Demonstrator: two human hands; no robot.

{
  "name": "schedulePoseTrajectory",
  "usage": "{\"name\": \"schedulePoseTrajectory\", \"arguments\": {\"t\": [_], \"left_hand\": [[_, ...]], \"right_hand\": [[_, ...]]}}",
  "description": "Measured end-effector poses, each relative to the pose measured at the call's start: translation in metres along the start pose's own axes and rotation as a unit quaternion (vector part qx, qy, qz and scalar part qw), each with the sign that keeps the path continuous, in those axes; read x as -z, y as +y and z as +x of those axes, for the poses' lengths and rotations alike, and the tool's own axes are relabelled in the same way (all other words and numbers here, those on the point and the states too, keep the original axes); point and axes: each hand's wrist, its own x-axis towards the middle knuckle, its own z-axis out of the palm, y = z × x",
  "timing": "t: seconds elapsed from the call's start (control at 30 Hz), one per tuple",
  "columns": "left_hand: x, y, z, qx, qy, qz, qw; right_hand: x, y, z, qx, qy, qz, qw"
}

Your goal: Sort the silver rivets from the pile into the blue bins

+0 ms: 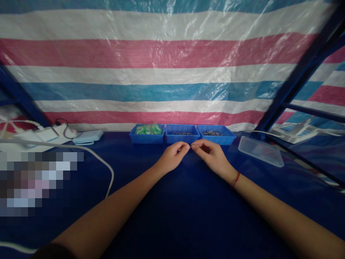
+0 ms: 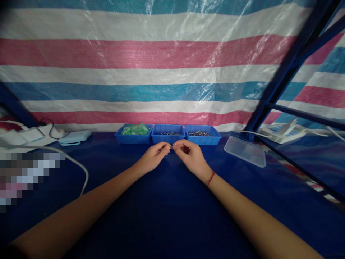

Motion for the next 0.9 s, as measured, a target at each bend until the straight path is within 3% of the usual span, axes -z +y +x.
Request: {"name": "schedulePoseTrajectory", "arguments": {"t": [0.17,0.33,0.53,0.6,0.67,0.77,0.9], "left_hand": [[-0.002,-0.001,-0.001,-0.006,-0.006,0.025,1.0],[0.0,0.001,-0.002,-0.019,0.042,0.043,0.998],[0.001,0.006,-0.003,-0.022,0.079,0.032,0.996],[0.0,0.005,-0.003,-0.015,0.075,0.009,0.997],[0.0,0.004,-0.004,-0.012,0.074,-0.008,0.997],[0.0,0.004,-0.004,-0.009,0.047,-0.025,0.999],[0.0,0.007,-0.005,0.008,0.012,-0.028,1.0]], "right_hand": [[0.001,-0.002,-0.001,0.024,-0.006,-0.044,0.999],[0.003,-0.01,-0.002,0.041,-0.01,-0.125,0.991],[0.002,-0.012,0.0,0.021,-0.121,-0.121,0.985],[0.006,-0.007,0.005,0.018,-0.073,-0.114,0.991],[0.016,0.002,0.012,0.003,0.031,-0.134,0.991],[0.041,0.018,0.024,-0.067,0.157,-0.224,0.96],[0.065,0.032,0.03,-0.123,0.172,-0.28,0.936]]}}
